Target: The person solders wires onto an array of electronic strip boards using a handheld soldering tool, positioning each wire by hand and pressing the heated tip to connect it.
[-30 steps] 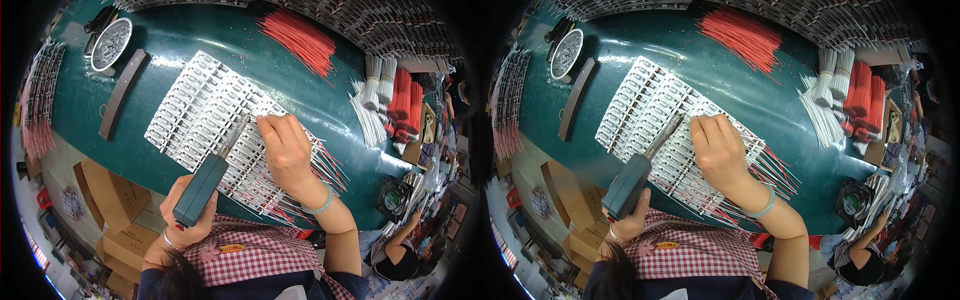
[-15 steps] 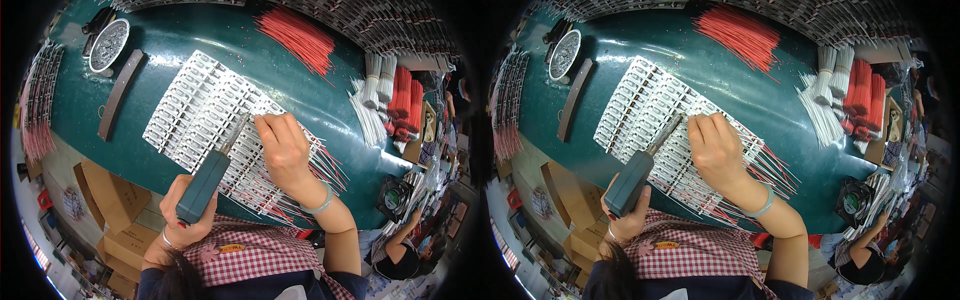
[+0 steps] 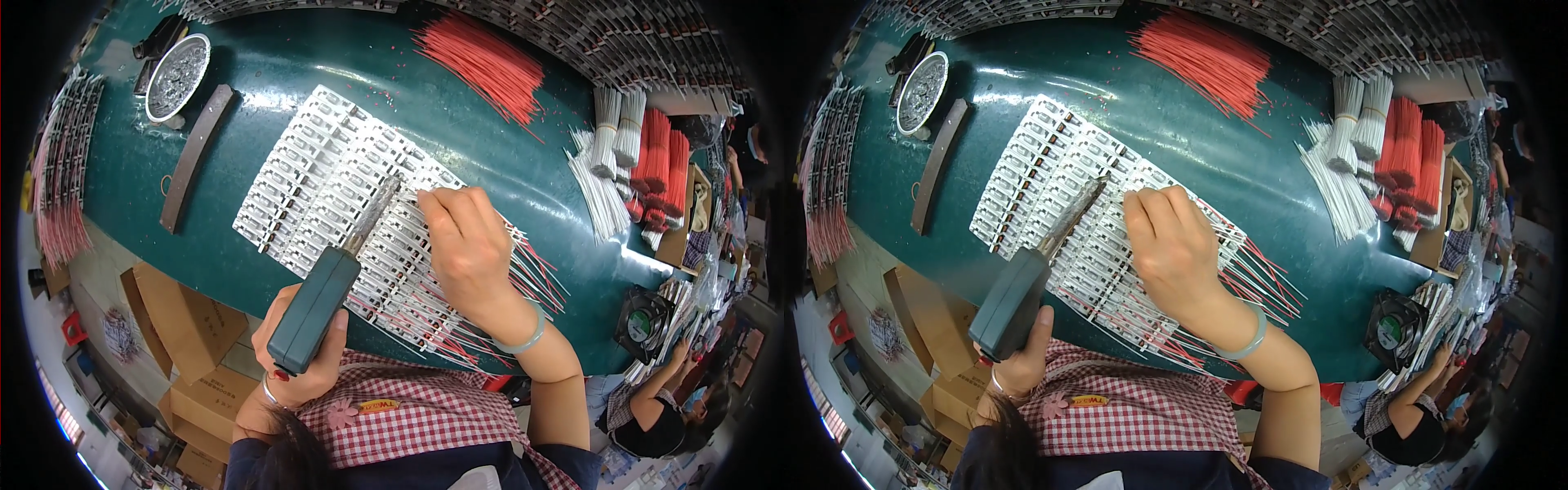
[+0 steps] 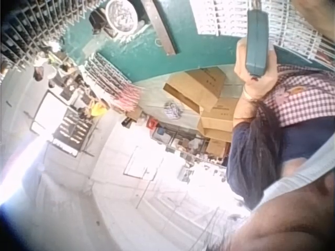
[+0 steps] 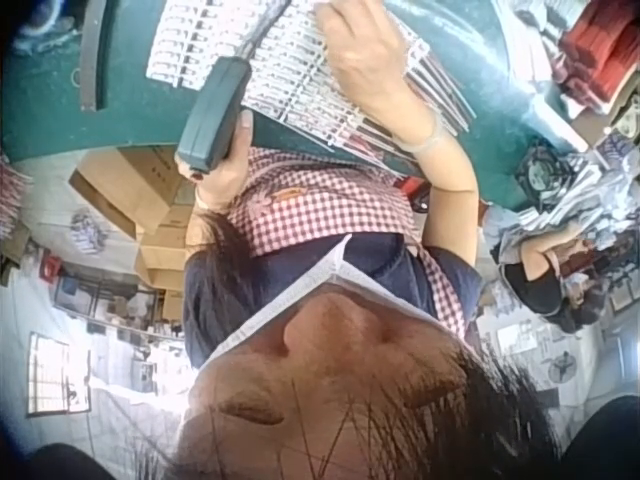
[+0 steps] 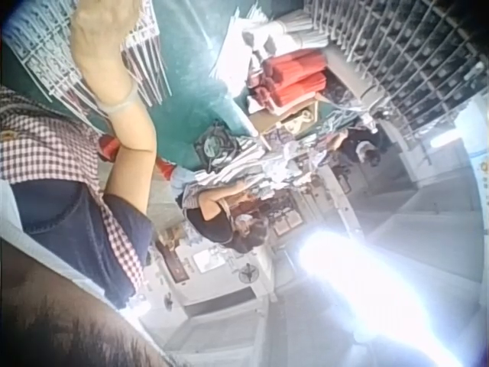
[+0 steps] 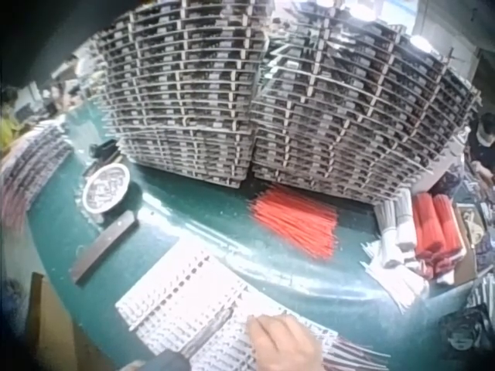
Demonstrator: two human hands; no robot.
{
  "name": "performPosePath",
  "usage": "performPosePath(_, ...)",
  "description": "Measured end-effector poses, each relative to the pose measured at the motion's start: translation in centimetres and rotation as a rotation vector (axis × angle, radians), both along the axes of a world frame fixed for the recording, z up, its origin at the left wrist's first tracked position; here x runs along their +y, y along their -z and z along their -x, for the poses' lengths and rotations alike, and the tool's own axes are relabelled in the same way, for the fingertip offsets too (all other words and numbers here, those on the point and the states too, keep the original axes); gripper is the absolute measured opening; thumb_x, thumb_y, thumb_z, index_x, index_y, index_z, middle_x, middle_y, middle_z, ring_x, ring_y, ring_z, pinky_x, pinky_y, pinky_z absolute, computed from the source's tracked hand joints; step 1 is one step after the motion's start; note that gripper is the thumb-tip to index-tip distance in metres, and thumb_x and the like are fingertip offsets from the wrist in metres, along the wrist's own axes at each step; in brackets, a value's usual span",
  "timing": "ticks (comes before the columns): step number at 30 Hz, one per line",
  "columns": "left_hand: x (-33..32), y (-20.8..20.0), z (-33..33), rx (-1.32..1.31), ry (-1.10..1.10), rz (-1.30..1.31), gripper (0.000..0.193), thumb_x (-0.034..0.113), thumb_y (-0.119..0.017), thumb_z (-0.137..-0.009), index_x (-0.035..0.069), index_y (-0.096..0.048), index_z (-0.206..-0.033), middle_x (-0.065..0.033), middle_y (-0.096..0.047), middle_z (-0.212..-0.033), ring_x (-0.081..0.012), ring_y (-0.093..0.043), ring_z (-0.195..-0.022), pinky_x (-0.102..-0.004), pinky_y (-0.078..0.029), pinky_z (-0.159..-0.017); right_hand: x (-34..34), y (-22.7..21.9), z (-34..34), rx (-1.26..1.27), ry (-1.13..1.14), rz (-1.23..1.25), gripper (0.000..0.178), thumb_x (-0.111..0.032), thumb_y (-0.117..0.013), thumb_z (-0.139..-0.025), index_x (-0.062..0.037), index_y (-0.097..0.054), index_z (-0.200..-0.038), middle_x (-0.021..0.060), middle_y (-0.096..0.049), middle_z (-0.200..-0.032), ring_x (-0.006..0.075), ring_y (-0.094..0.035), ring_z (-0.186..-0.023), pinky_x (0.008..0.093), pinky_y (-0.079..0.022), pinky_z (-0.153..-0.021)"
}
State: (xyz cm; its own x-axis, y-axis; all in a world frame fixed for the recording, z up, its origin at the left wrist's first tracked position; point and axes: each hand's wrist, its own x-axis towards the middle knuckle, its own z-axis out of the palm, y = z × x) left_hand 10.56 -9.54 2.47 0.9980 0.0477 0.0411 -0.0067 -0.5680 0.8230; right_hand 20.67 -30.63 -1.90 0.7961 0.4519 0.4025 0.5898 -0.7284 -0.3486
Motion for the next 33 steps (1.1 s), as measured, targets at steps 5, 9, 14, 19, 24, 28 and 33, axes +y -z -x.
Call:
performPosePath(5,-0.2,-0.1,-0.6,-0.014,0.005,0.006,0.024,-0.003,-0.073,-0.078,-0.004,-0.069,-0.102,-0.0153,-0.068,-0.096,-0.0262,-0.068,-0.078,-0.0304,-0.054,-0.068,-0.2,0.3,-0.9,-0.062,0.002,-0.035,0.035,0.002,-0.064,-0.068,0.0049,-0.065,-0.103,0.0123,-0.064,-0.095,0.0264,-0.06,-0.082,0.0349,-0.052,-0.068)
performPosePath(9,-0.6,0.3,-1.3,-0.08,0.023,0.009,0.023,-0.003,-0.073,-0.078,-0.005,-0.069,-0.101,-0.0151,-0.068,-0.095,-0.0257,-0.068,-0.077,-0.0301,-0.054,-0.068,-0.5,1.3,-1.3,-0.071,-0.02,-0.038,0.037,-0.001,-0.063,-0.066,0.0064,-0.064,-0.102,0.013,-0.062,-0.097,0.0262,-0.059,-0.084,0.0346,-0.051,-0.069)
performPosePath(14,-0.8,0.3,-1.7,-0.045,0.02,0.05,0.022,-0.004,-0.073,-0.077,-0.005,-0.068,-0.099,-0.0146,-0.067,-0.094,-0.0241,-0.067,-0.076,-0.0294,-0.053,-0.067,-0.4,1.3,-1.6,-0.063,-0.037,-0.036,0.036,-0.002,-0.063,-0.066,0.0066,-0.064,-0.101,0.013,-0.062,-0.098,0.0262,-0.059,-0.084,0.0344,-0.052,-0.069)
performPosePath(19,-0.9,0.1,-1.7,0.041,-0.002,0.091,0.022,-0.004,-0.074,-0.076,-0.005,-0.067,-0.097,-0.0146,-0.067,-0.094,-0.0228,-0.067,-0.076,-0.0289,-0.053,-0.068,-0.6,1.5,-1.8,-0.075,-0.042,-0.034,0.037,-0.002,-0.063,-0.066,0.0068,-0.065,-0.101,0.0129,-0.062,-0.098,0.0262,-0.059,-0.085,0.0341,-0.053,-0.07)
performPosePath(24,-0.9,-0.1,-1.8,0.073,-0.009,0.083,0.022,-0.005,-0.074,-0.076,-0.005,-0.067,-0.096,-0.0145,-0.066,-0.093,-0.0226,-0.067,-0.077,-0.029,-0.053,-0.069,-0.5,1.4,-1.9,-0.073,-0.05,-0.023,0.037,-0.003,-0.063,-0.066,0.0074,-0.065,-0.102,0.0131,-0.063,-0.099,0.0258,-0.06,-0.086,0.0335,-0.053,-0.071)
performPosePath(28,-0.9,0.2,-1.9,0.025,0.021,0.081,0.023,-0.006,-0.075,-0.075,-0.004,-0.067,-0.096,-0.0147,-0.066,-0.091,-0.0237,-0.067,-0.077,-0.0293,-0.053,-0.07,-0.3,1.0,-1.8,-0.061,-0.02,-0.036,0.035,0.0,-0.064,-0.066,0.0047,-0.067,-0.101,0.0125,-0.067,-0.095,0.0258,-0.062,-0.083,0.0338,-0.053,-0.069)
performPosePath(33,-1.1,0.1,-1.8,0.073,-0.007,0.099,0.022,-0.007,-0.075,-0.075,-0.004,-0.066,-0.094,-0.0148,-0.065,-0.089,-0.0243,-0.067,-0.077,-0.0297,-0.053,-0.07,-0.3,1.1,-1.8,-0.055,-0.025,-0.027,0.036,-0.001,-0.064,-0.067,0.0051,-0.066,-0.102,0.0128,-0.066,-0.096,0.0262,-0.062,-0.084,0.0339,-0.054,-0.069)
